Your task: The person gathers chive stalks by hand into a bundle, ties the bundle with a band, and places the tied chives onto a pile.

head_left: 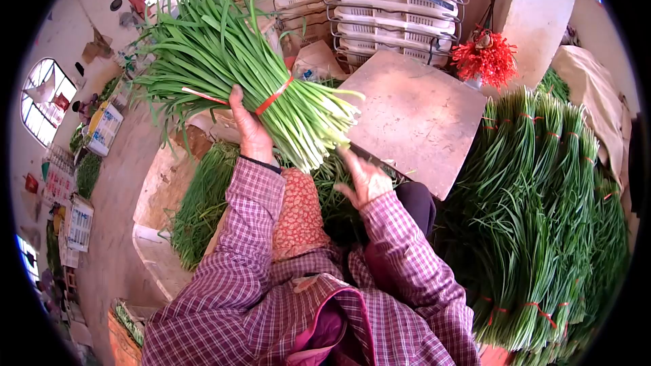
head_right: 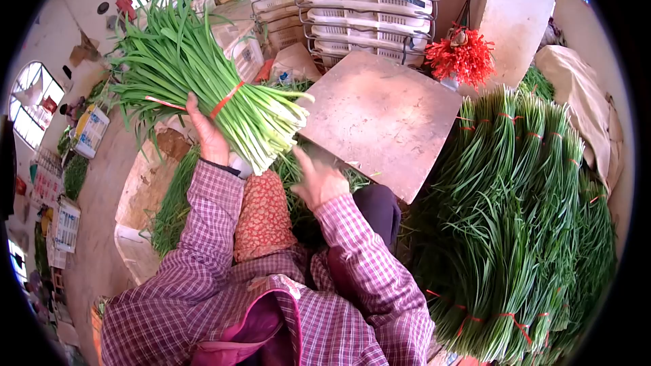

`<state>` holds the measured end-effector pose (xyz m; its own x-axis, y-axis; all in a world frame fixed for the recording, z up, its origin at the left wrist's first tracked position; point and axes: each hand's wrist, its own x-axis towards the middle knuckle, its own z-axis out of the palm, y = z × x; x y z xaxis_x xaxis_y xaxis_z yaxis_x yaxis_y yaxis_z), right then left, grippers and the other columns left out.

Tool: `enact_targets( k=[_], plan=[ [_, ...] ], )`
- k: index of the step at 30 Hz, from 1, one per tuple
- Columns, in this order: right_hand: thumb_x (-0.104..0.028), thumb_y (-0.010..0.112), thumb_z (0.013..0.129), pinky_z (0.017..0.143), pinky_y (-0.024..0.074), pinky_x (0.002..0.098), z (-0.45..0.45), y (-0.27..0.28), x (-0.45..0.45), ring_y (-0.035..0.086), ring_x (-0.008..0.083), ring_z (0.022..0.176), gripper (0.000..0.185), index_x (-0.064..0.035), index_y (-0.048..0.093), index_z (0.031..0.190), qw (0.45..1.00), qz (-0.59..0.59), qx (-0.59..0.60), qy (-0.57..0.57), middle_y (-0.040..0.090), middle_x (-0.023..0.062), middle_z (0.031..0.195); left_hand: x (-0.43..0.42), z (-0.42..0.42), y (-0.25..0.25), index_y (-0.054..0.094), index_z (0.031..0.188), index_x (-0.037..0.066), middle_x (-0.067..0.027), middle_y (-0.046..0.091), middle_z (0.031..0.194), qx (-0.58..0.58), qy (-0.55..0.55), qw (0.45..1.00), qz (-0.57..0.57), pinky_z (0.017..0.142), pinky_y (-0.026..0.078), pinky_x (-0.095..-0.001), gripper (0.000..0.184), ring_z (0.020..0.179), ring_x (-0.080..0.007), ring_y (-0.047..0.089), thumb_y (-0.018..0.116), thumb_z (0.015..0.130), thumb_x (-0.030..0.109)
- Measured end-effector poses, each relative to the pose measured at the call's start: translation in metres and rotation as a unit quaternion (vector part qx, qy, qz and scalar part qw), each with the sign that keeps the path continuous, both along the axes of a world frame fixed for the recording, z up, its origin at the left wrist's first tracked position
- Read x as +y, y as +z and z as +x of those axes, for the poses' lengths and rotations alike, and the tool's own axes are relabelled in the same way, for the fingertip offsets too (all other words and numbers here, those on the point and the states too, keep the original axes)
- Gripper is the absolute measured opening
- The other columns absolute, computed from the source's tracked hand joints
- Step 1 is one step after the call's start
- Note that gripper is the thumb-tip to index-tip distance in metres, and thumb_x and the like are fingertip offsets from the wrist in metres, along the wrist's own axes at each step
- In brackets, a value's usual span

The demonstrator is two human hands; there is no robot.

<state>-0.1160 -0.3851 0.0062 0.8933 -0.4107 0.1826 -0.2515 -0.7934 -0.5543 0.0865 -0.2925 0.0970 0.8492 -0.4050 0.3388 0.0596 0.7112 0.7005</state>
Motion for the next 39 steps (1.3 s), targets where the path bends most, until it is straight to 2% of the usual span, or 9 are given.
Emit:
enact_targets(
  k=[3, 6, 9, 16, 21, 26, 28, 31, 39],
  plan=[
    [-0.036, 0.065, 0.084, 0.080, 0.0539, 0.0408, -0.033, -0.019, -0.012, 0.068, 0.0293, 0.078, 0.032, -0.0122, 0.067, 0.105, 0.999, 0.007, -0.038, 0.001, 0.070, 0.0107, 0.081, 0.005, 0.013, -0.003, 0.044, 0.130, 0.004, -0.0099, 0.052, 0.127, 0.001, -0.022, 1.000, -0.012, 0.097, 0.043, -0.0397, 0.072, 0.112, -0.0256, 0.053, 0.061, 0.080, 0.053],
    [-0.030, 0.064, 0.083, 0.085, 0.0506, 0.0387, -0.040, 0.084, -0.009, 0.064, 0.0284, 0.092, 0.033, -0.0122, 0.064, 0.112, 0.949, 0.096, -0.293, -0.070, 0.067, 0.0099, 0.098, 0.003, 0.016, -0.012, 0.046, 0.127, 0.004, -0.0091, 0.055, 0.123, 0.029, -0.024, 0.999, -0.007, 0.095, 0.045, -0.0398, 0.069, 0.109, -0.0243, 0.054, 0.062, 0.080, 0.052],
    [-0.038, 0.065, 0.079, 0.089, 0.0478, 0.0419, -0.006, 0.093, -0.009, 0.054, 0.0278, 0.105, 0.055, -0.0211, 0.051, 0.129, 0.915, -0.162, -0.369, 0.018, 0.056, 0.0125, 0.118, -0.004, 0.016, -0.016, 0.047, 0.125, 0.003, -0.0076, 0.056, 0.120, 0.050, -0.045, 0.997, -0.044, 0.092, 0.047, -0.0369, 0.062, 0.106, -0.0220, 0.056, 0.066, 0.080, 0.041],
    [-0.019, 0.059, 0.086, 0.078, 0.0540, 0.0383, -0.015, 0.045, 0.000, 0.064, 0.0252, 0.091, 0.044, -0.0136, 0.050, 0.129, 0.996, 0.071, 0.046, -0.039, 0.062, 0.0140, 0.108, 0.009, 0.021, -0.022, 0.050, 0.123, 0.004, -0.0076, 0.057, 0.120, 0.081, -0.035, 0.995, 0.046, 0.093, 0.045, -0.0361, 0.067, 0.105, -0.0232, 0.056, 0.058, 0.081, 0.056],
    [-0.018, 0.067, 0.078, 0.090, 0.0474, 0.0396, 0.022, 0.058, -0.002, 0.053, 0.0308, 0.106, 0.054, -0.0183, 0.050, 0.129, 0.908, -0.105, -0.402, -0.055, 0.051, 0.0109, 0.125, -0.001, 0.016, -0.034, 0.049, 0.125, 0.006, -0.0079, 0.053, 0.122, 0.091, -0.066, 0.993, 0.023, 0.099, 0.039, -0.0356, 0.067, 0.112, -0.0187, 0.049, 0.055, 0.084, 0.058],
    [-0.033, 0.065, 0.084, 0.088, 0.0516, 0.0414, 0.001, -0.015, -0.003, 0.063, 0.0325, 0.098, 0.055, -0.0178, 0.045, 0.133, 0.987, 0.044, 0.151, -0.037, 0.063, 0.0166, 0.110, 0.010, 0.031, -0.053, 0.018, 0.145, 0.021, -0.0114, 0.036, 0.138, -0.011, -0.084, 0.996, 0.029, 0.103, 0.038, -0.0386, 0.062, 0.119, -0.0215, 0.042, 0.053, 0.094, 0.016],
    [-0.036, 0.063, 0.086, 0.086, 0.0522, 0.0406, -0.019, 0.019, -0.016, 0.064, 0.0307, 0.098, 0.052, -0.0167, 0.048, 0.131, 0.993, 0.047, 0.073, -0.081, 0.065, 0.0157, 0.107, 0.009, 0.007, -0.052, 0.028, 0.139, 0.016, -0.0099, 0.042, 0.133, -0.151, 0.073, 0.975, 0.146, 0.101, 0.039, -0.0384, 0.057, 0.118, -0.0214, 0.044, 0.054, 0.090, 0.030],
    [-0.046, 0.064, 0.082, 0.088, 0.0489, 0.0411, -0.037, 0.074, -0.041, 0.061, 0.0302, 0.103, 0.066, -0.0088, 0.044, 0.133, 0.957, -0.015, -0.256, -0.135, 0.061, 0.0188, 0.113, 0.000, -0.015, -0.025, 0.047, 0.128, 0.006, -0.0070, 0.052, 0.124, 0.063, -0.011, 0.996, 0.063, 0.098, 0.041, -0.0386, 0.069, 0.113, -0.0223, 0.049, 0.060, 0.081, 0.055],
    [-0.051, 0.082, 0.051, 0.099, 0.0338, 0.0489, 0.008, 0.130, -0.024, 0.045, 0.0365, 0.117, 0.123, -0.0093, 0.015, 0.146, 0.975, -0.146, -0.100, -0.133, 0.045, 0.0231, 0.126, -0.050, -0.084, -0.014, 0.036, 0.135, 0.001, -0.0112, 0.045, 0.133, 0.051, -0.127, 0.988, 0.074, 0.102, 0.036, -0.0387, 0.075, 0.119, -0.0253, 0.045, 0.065, 0.081, 0.045]
  ],
)
